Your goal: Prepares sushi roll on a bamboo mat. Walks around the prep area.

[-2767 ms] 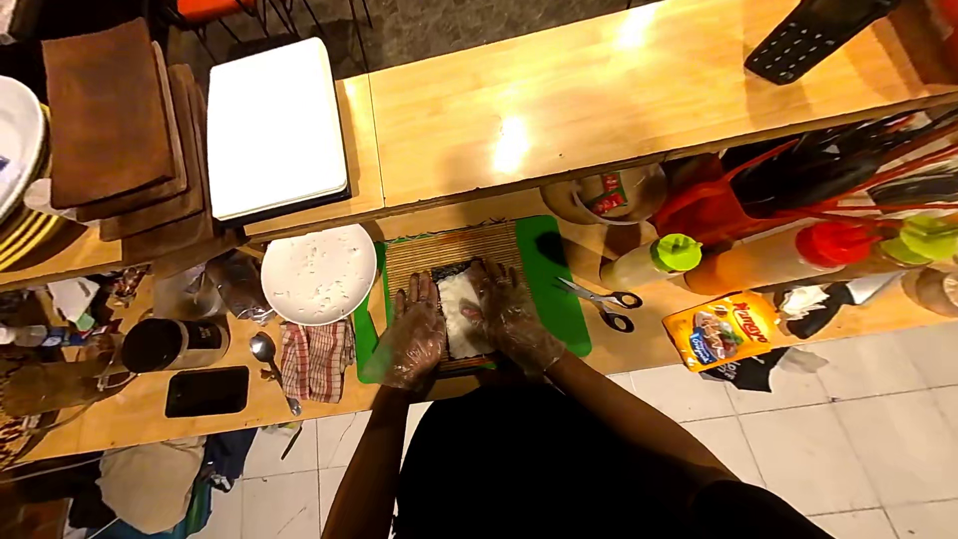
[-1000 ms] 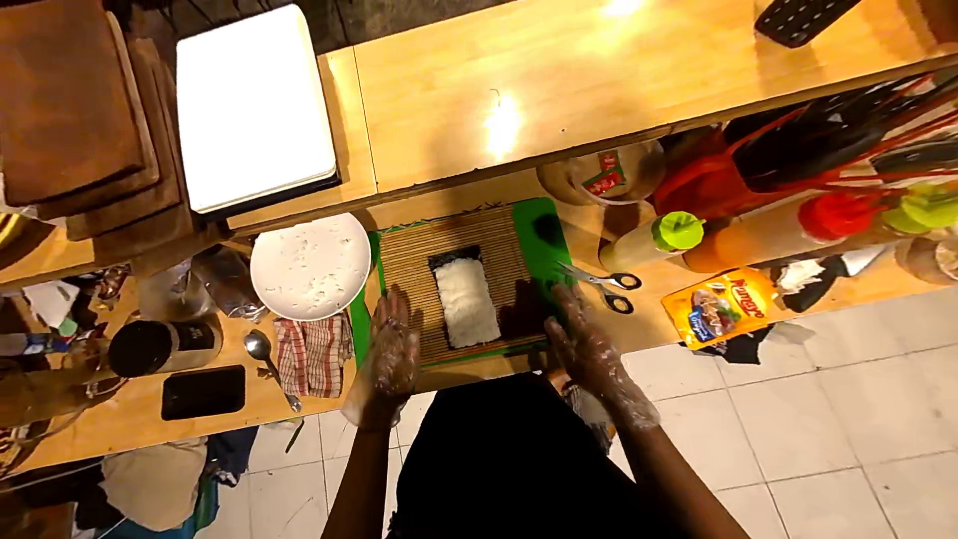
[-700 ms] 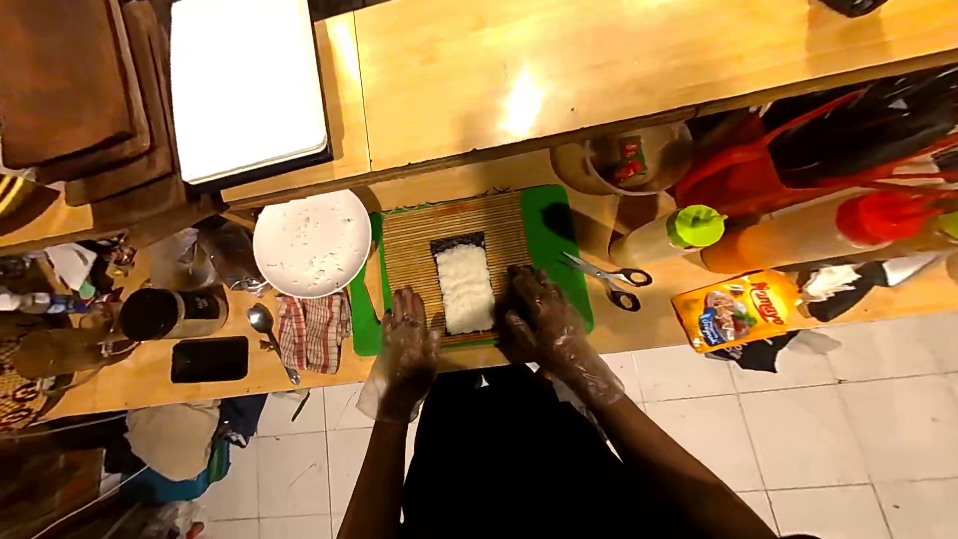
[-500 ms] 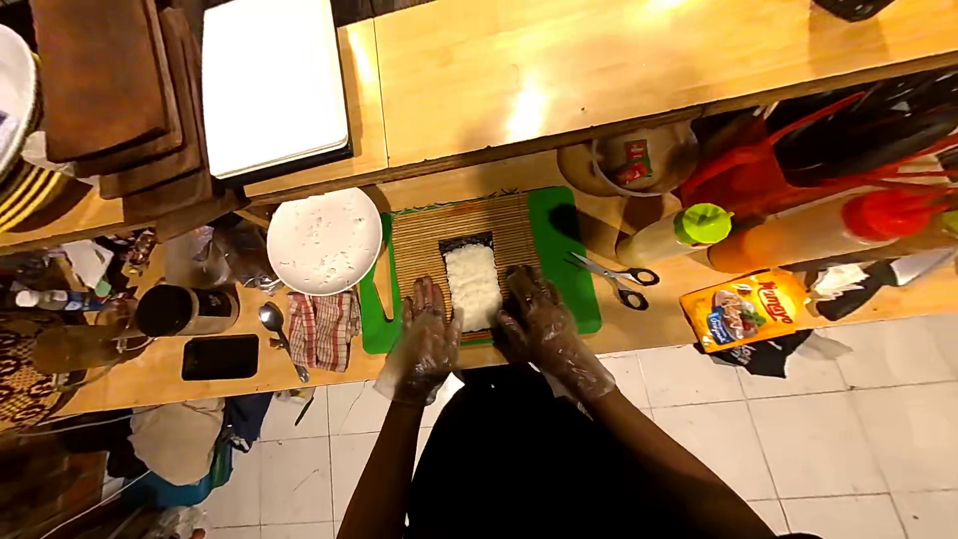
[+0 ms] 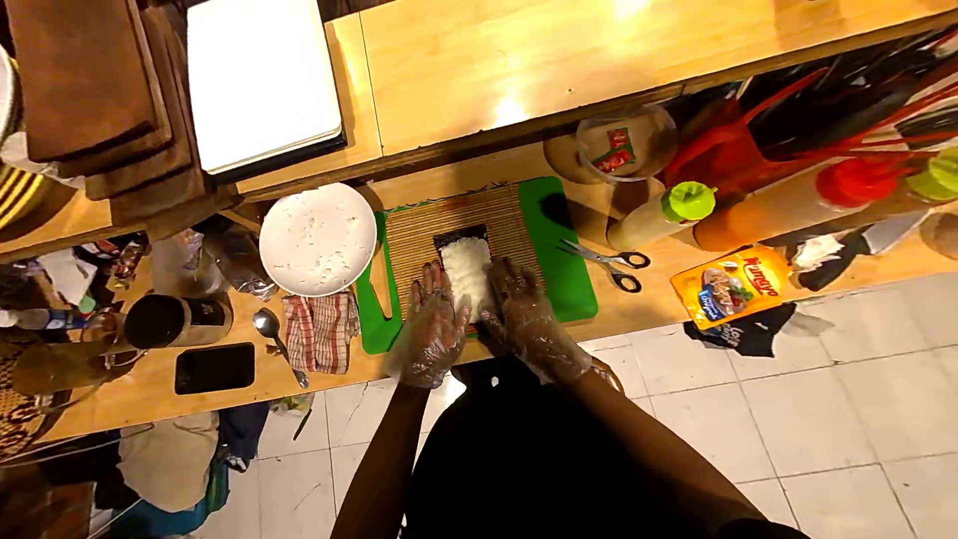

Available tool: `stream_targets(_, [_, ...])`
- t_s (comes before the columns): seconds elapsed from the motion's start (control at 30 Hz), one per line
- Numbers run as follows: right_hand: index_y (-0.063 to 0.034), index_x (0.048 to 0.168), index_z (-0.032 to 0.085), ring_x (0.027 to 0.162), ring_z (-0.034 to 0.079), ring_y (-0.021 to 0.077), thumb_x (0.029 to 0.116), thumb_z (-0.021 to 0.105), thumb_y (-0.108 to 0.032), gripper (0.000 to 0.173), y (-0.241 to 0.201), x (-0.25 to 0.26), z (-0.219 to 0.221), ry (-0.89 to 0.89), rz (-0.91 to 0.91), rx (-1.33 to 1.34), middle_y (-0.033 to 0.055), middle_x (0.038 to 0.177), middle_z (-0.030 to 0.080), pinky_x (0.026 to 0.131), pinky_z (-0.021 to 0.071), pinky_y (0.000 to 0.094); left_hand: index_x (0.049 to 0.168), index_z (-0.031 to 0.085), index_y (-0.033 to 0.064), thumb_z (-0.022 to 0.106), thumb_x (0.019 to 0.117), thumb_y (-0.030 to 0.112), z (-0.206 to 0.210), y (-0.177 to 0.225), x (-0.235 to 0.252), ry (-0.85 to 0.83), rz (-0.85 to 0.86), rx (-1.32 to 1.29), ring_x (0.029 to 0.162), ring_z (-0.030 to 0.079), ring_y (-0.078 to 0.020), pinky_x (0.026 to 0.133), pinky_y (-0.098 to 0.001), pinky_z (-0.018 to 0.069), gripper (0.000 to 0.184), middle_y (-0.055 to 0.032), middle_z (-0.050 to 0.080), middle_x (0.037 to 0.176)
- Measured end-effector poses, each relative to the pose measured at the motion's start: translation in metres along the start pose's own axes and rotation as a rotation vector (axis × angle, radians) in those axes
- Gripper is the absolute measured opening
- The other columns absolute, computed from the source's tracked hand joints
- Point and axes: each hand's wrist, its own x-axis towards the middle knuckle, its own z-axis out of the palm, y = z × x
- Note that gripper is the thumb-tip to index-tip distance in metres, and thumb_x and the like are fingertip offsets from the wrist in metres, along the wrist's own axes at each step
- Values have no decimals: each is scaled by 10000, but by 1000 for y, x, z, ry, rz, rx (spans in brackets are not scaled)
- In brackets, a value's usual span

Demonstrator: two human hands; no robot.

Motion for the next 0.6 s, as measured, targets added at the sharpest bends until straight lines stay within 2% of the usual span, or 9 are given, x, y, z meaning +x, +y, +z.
stream_targets(0.13, [-62, 1601, 336, 1583, 178, 269, 1025, 418, -552, 761, 3, -1, 5, 15, -18, -36, 113, 1690, 269, 1277, 160, 539, 1608, 258, 10, 320, 1066, 507, -6, -1, 2, -53, 33, 98, 1593, 79, -240, 1295, -518, 65, 739, -138, 167, 1706])
stream_targets(0.27, [-46, 1605, 315, 1579, 194, 275, 1025, 396, -568, 785, 4, -1, 7, 32, -25, -57, 127, 1687, 271, 1276, 163, 537, 1613, 260, 28, 301, 1068, 509, -10, 1, 5, -25, 34, 107, 1593, 87, -230, 1296, -520, 65, 728, -126, 167, 1708])
stream_targets(0.4, [-43, 1601, 324, 1578, 198, 286, 1025, 400, -570, 784, 3, 0, 5, 11, -11, -57, 133, 1689, 261, 1271, 176, 540, 1585, 317, -2, 284, 1066, 523, -12, 10, 14, -85, -2, 182, 1587, 125, -256, 1288, -527, 95, 739, -149, 207, 1695])
stream_targets(0.5, [-36, 1596, 331, 1576, 207, 278, 1021, 388, -585, 797, 5, 2, 8, 25, -7, -70, 129, 1683, 282, 1273, 172, 535, 1580, 330, -2, 269, 1062, 537, -5, 7, 16, -63, 18, 231, 1587, 124, -265, 1286, -534, 96, 751, -151, 212, 1693])
stream_targets(0.6, [-18, 1612, 277, 1567, 224, 332, 1019, 317, -643, 863, -2, -16, 5, -18, 5, -36, 163, 1683, 263, 1259, 189, 582, 1589, 315, 4, 284, 1065, 552, -9, 11, -1, -84, 25, 204, 1582, 150, -292, 1283, -578, 75, 759, -139, 227, 1691])
